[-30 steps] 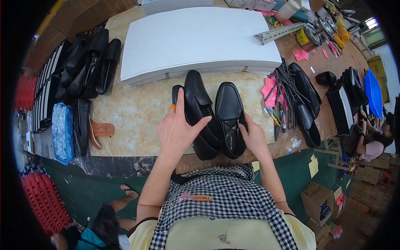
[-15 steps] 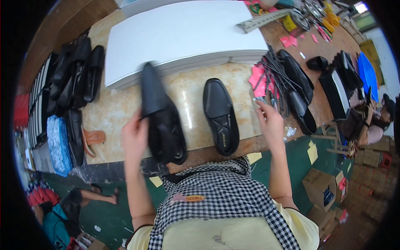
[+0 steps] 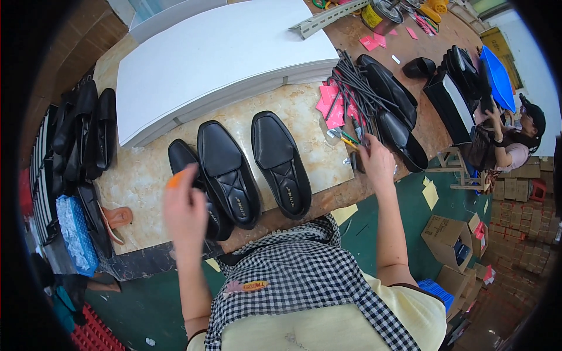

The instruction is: Inspect, clean, and mark black leather loafers at a factory workbench.

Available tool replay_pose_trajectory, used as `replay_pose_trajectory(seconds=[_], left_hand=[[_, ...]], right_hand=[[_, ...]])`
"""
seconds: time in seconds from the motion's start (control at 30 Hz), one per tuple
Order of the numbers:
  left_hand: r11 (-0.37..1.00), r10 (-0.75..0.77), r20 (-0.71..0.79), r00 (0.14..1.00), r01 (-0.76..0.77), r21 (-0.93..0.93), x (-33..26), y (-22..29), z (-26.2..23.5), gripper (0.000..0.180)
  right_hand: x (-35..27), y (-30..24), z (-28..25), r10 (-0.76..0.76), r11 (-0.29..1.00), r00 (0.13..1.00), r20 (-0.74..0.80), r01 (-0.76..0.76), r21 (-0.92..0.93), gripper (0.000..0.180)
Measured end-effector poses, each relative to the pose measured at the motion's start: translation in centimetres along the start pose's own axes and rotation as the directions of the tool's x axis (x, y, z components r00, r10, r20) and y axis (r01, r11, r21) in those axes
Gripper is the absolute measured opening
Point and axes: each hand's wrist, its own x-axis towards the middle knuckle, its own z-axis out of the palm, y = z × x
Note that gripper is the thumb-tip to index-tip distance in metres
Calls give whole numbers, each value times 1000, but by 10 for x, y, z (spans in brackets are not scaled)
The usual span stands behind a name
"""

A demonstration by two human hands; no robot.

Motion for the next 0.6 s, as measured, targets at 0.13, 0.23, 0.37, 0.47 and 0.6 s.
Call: replay_pose_trajectory(seconds=[0.13,0.23,0.37,0.47,0.6], left_hand=[[839,543,280,792,-504,-205,7,79,33,44],[820,570,416,708,-523,-234,-9,78,68,56],[832,536,563,629,-505,-228,-10,80,69,75],[818,564,497,660,-527,-229,-12,76,68,80],[853,515,410,753,-497,-160,-12,75,70,91]], right_hand=[[9,24,-2,5,1000,997,-79,-5,2,34],[6,6,-7,-136,978,970,-201,100,-182,36],[17,8,15,-150,961,966,-211,92,-260,30],[28,1,5,-100,980,982,-160,70,-185,22],[20,-61,-28,-245,949,958,-151,269,164,24]])
